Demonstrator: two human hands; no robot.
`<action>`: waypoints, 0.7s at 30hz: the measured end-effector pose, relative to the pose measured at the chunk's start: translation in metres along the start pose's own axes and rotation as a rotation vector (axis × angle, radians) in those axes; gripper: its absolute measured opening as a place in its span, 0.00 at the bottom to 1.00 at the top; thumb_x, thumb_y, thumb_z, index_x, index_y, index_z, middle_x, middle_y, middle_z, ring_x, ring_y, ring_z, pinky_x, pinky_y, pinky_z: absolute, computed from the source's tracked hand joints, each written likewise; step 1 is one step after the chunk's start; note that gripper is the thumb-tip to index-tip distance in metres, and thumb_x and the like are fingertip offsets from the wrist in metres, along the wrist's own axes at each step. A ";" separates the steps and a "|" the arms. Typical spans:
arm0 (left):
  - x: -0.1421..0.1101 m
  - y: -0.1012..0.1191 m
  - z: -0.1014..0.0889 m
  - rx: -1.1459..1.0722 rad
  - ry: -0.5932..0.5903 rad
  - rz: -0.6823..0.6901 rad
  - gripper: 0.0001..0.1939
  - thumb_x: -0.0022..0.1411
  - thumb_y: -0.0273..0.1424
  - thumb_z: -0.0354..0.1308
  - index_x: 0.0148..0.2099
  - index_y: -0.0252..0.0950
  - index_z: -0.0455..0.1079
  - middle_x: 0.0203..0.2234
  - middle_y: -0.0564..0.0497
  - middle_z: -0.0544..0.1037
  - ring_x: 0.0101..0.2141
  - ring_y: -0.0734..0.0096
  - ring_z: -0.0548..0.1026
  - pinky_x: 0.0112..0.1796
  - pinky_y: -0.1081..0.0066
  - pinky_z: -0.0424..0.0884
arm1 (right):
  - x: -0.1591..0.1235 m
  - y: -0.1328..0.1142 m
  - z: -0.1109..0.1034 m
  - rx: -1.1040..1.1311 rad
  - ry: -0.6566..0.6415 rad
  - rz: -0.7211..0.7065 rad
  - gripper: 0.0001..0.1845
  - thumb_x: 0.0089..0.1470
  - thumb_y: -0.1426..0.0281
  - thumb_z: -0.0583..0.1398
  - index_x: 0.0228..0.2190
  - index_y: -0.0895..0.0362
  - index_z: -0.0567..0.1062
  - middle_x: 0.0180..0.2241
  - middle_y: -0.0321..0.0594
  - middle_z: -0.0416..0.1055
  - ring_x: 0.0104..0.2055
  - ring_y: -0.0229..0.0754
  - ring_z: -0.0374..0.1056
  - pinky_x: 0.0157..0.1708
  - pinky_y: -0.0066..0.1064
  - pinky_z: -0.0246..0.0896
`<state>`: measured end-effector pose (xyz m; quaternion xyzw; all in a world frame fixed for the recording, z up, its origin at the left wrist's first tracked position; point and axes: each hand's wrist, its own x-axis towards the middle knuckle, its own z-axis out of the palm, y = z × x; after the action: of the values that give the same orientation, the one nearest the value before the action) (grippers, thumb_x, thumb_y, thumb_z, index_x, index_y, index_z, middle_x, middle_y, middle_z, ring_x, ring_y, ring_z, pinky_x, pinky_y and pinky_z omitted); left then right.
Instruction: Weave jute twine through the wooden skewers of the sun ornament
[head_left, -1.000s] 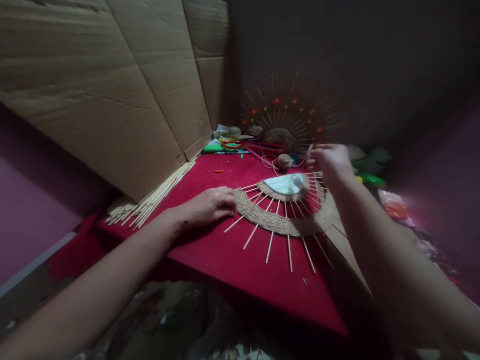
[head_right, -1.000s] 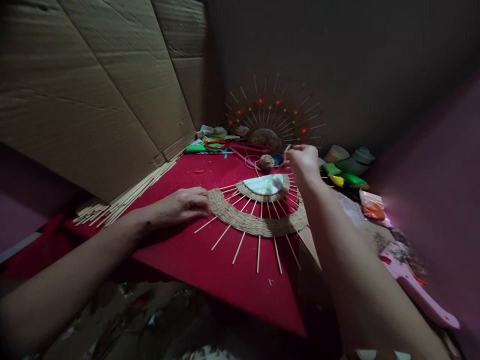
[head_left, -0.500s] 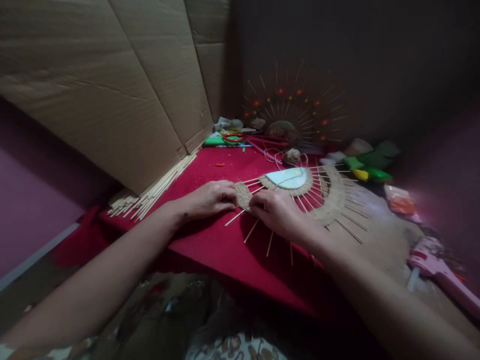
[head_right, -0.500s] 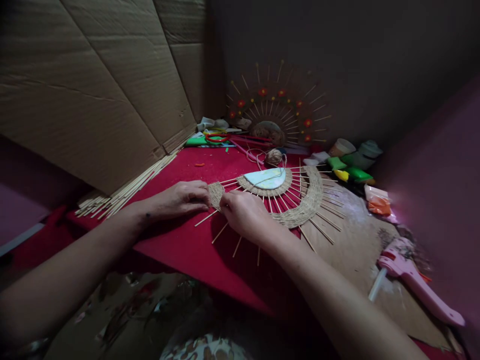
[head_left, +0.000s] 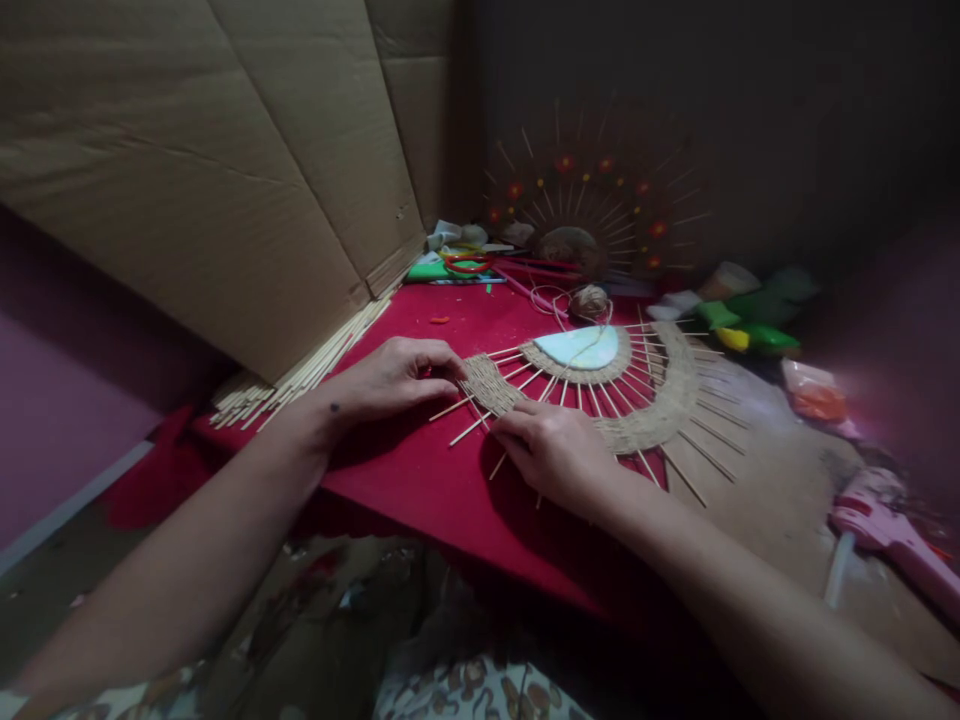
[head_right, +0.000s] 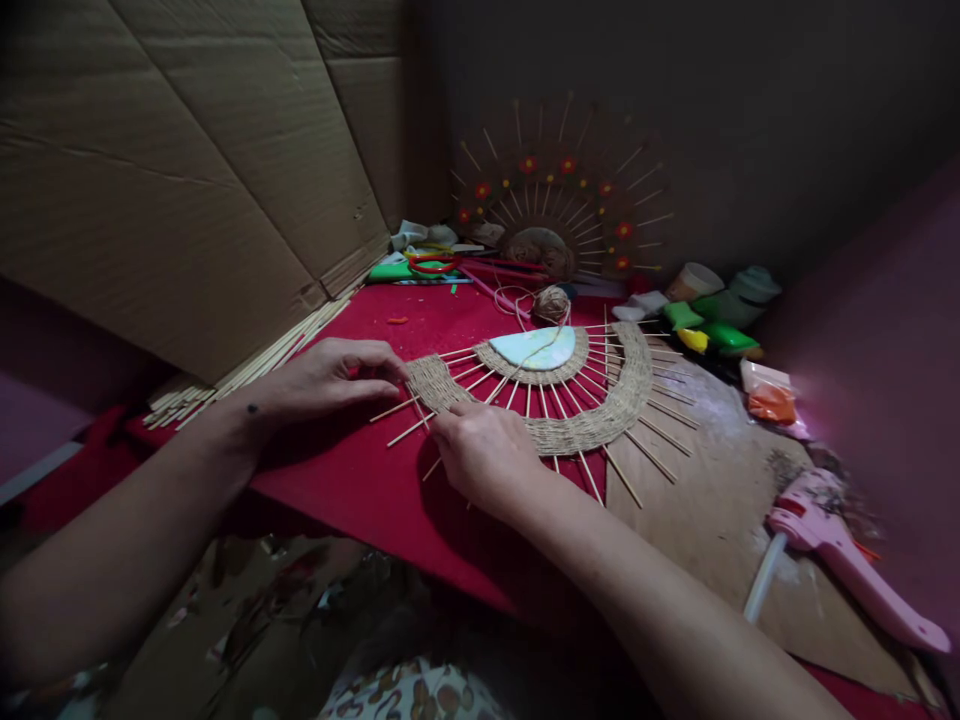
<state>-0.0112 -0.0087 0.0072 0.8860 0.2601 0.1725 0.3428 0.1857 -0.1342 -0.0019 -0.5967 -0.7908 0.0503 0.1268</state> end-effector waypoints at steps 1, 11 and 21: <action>-0.001 0.001 0.000 -0.007 -0.019 -0.014 0.09 0.59 0.33 0.57 0.40 0.34 0.73 0.32 0.52 0.77 0.33 0.74 0.73 0.36 0.74 0.68 | 0.000 0.000 0.000 -0.009 0.007 -0.009 0.15 0.60 0.67 0.53 0.34 0.54 0.80 0.33 0.42 0.76 0.30 0.41 0.67 0.26 0.33 0.48; -0.011 0.005 0.016 0.347 -0.028 0.130 0.09 0.63 0.29 0.51 0.43 0.36 0.71 0.36 0.50 0.76 0.35 0.72 0.73 0.37 0.73 0.67 | -0.004 -0.008 -0.001 0.008 0.024 -0.025 0.14 0.59 0.68 0.54 0.32 0.54 0.80 0.31 0.40 0.75 0.30 0.39 0.67 0.26 0.32 0.49; -0.016 0.030 0.032 0.881 -0.064 -0.045 0.12 0.65 0.27 0.45 0.43 0.33 0.69 0.37 0.43 0.75 0.36 0.58 0.75 0.33 0.63 0.69 | -0.003 -0.017 -0.009 0.078 -0.009 0.042 0.12 0.57 0.71 0.55 0.32 0.56 0.80 0.32 0.41 0.76 0.33 0.39 0.69 0.31 0.31 0.54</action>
<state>0.0018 -0.0534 0.0036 0.9466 0.3174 0.0101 -0.0562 0.1727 -0.1428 0.0099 -0.6076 -0.7761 0.0865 0.1450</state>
